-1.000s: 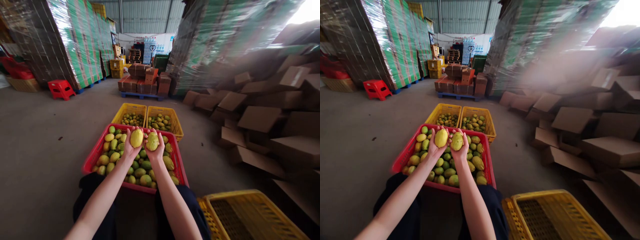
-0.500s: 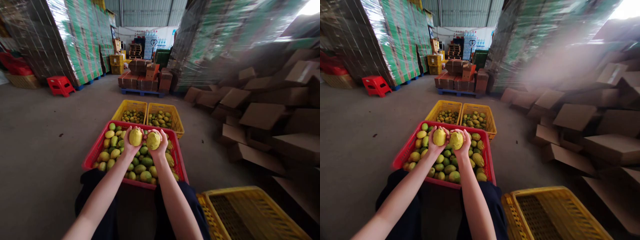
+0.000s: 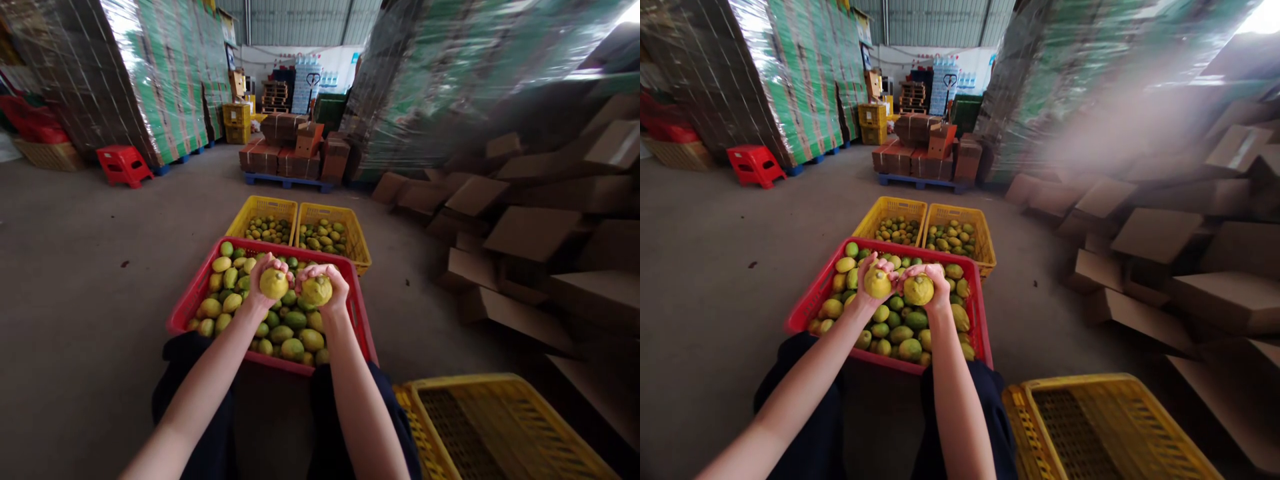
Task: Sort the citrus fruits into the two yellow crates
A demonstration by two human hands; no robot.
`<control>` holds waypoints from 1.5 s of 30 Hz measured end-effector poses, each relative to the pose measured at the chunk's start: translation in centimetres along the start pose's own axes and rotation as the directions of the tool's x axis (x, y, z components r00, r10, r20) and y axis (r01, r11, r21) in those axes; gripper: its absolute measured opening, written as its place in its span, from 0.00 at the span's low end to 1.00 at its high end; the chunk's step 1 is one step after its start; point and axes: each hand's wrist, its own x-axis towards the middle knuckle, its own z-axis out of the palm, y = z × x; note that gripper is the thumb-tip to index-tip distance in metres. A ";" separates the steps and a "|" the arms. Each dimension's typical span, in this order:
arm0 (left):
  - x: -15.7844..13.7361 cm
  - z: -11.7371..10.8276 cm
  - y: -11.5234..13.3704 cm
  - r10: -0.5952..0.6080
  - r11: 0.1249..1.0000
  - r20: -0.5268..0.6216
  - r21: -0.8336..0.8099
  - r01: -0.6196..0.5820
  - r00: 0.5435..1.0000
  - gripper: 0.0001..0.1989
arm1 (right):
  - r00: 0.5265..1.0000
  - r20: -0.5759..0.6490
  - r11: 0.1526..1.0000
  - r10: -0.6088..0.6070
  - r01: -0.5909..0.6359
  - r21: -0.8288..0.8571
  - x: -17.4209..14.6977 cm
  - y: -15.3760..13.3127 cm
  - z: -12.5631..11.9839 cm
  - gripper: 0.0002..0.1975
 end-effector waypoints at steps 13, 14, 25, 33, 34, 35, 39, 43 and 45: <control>2.2 -1.5 -0.5 0.168 0.943 -0.137 -0.268 -0.200 0.976 0.16 | 0.882 -0.403 0.874 0.245 -0.021 0.485 1.9 2.0 -0.6 0.13; 2.2 -1.5 -0.7 0.162 0.946 -0.136 -0.262 -0.193 0.977 0.15 | 0.880 -0.408 0.876 0.243 -0.019 0.482 2.0 2.1 -0.6 0.12; 2.4 -1.7 -1.9 0.134 0.958 -0.221 -0.221 -0.183 0.966 0.15 | 0.903 -0.392 0.909 0.174 0.006 0.418 1.9 2.6 -0.9 0.07; 2.1 -1.6 -1.2 0.148 0.950 -0.198 -0.245 -0.195 0.969 0.13 | 0.887 -0.408 0.907 0.216 -0.027 0.420 1.6 2.7 -0.4 0.10; 2.2 -1.7 -1.1 0.144 0.949 -0.205 -0.249 -0.194 0.968 0.13 | 0.883 -0.411 0.906 0.225 -0.035 0.422 1.6 2.7 -0.3 0.11; 2.2 -1.7 -0.9 0.140 0.948 -0.216 -0.252 -0.193 0.966 0.13 | 0.878 -0.414 0.903 0.239 -0.045 0.426 1.6 2.7 -0.3 0.11; 2.4 -2.1 0.0 0.146 0.944 -0.270 -0.250 -0.216 0.952 0.15 | 0.803 -0.459 0.895 0.379 -0.192 0.402 1.7 3.5 -0.5 0.12; 1.8 -2.3 1.6 0.125 0.937 -0.299 -0.278 -0.211 0.946 0.20 | 0.616 -0.508 0.798 0.602 -0.482 0.360 -0.4 6.2 -1.6 0.08; 1.5 -2.4 2.7 0.120 0.929 -0.308 -0.299 -0.216 0.944 0.21 | 0.527 -0.513 0.726 0.677 -0.594 0.348 -1.9 7.9 -2.0 0.04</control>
